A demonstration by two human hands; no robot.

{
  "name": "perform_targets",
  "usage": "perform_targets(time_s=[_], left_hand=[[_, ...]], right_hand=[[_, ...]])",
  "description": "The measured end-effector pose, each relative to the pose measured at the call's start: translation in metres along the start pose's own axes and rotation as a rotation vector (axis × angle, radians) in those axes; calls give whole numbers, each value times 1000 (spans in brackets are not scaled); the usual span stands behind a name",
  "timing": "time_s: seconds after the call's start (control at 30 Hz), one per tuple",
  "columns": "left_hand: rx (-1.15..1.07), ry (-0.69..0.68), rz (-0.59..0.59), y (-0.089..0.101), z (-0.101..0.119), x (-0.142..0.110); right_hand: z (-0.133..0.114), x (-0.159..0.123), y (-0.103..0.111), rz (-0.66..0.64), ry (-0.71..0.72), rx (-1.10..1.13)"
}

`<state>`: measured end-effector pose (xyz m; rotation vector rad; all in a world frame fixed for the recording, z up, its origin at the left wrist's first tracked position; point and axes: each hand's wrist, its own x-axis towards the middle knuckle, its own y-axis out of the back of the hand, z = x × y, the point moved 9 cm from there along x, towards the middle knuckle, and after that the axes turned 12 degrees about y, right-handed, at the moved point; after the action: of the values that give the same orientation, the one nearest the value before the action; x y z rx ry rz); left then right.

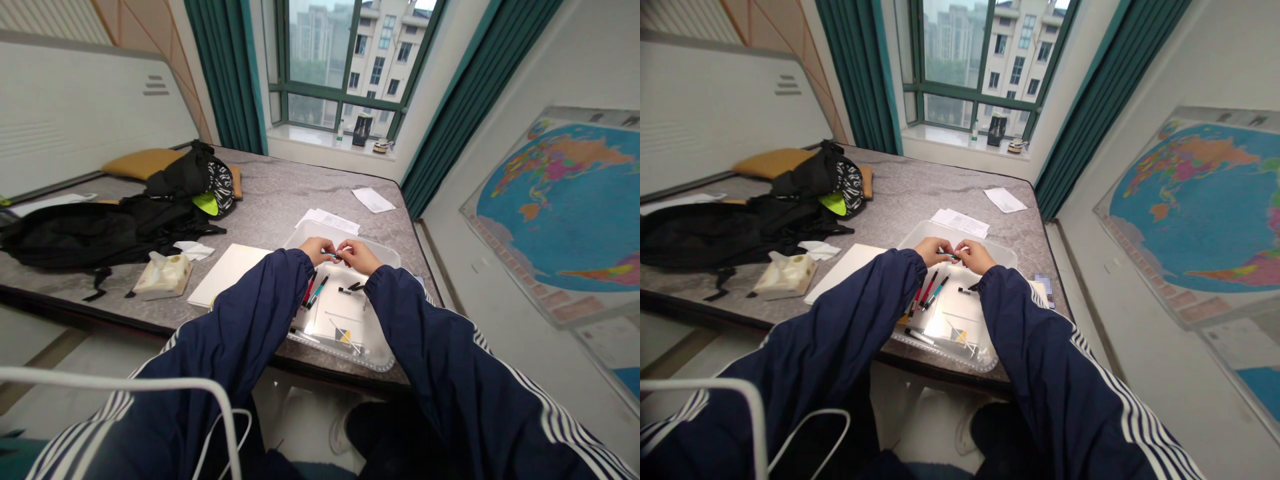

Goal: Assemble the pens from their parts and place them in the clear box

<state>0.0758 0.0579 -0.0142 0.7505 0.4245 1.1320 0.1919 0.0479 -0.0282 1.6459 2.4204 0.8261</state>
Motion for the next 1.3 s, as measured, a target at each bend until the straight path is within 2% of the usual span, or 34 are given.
perform_targets(time_s=[0.23, 0.4, 0.53, 0.73, 1.03, 1.17, 1.3], left_hand=[[42, 31, 30, 1, -4, 0], [52, 72, 97, 12, -10, 2], [48, 87, 100, 13, -14, 3], [18, 59, 91, 14, -8, 2], [-15, 61, 150, 21, -6, 2], [1, 63, 124, 20, -2, 0], [0, 59, 104, 21, 3, -1]], right_hand=[[8, -1, -3, 46, -123, 157], [7, 1, 2, 119, -97, 211], [10, 1, 3, 117, -98, 220], [8, -3, 4, 103, -172, 196], [-3, -3, 7, 154, -126, 283], [-3, -4, 14, 161, -129, 114], [-8, -4, 21, 113, -50, -160]])
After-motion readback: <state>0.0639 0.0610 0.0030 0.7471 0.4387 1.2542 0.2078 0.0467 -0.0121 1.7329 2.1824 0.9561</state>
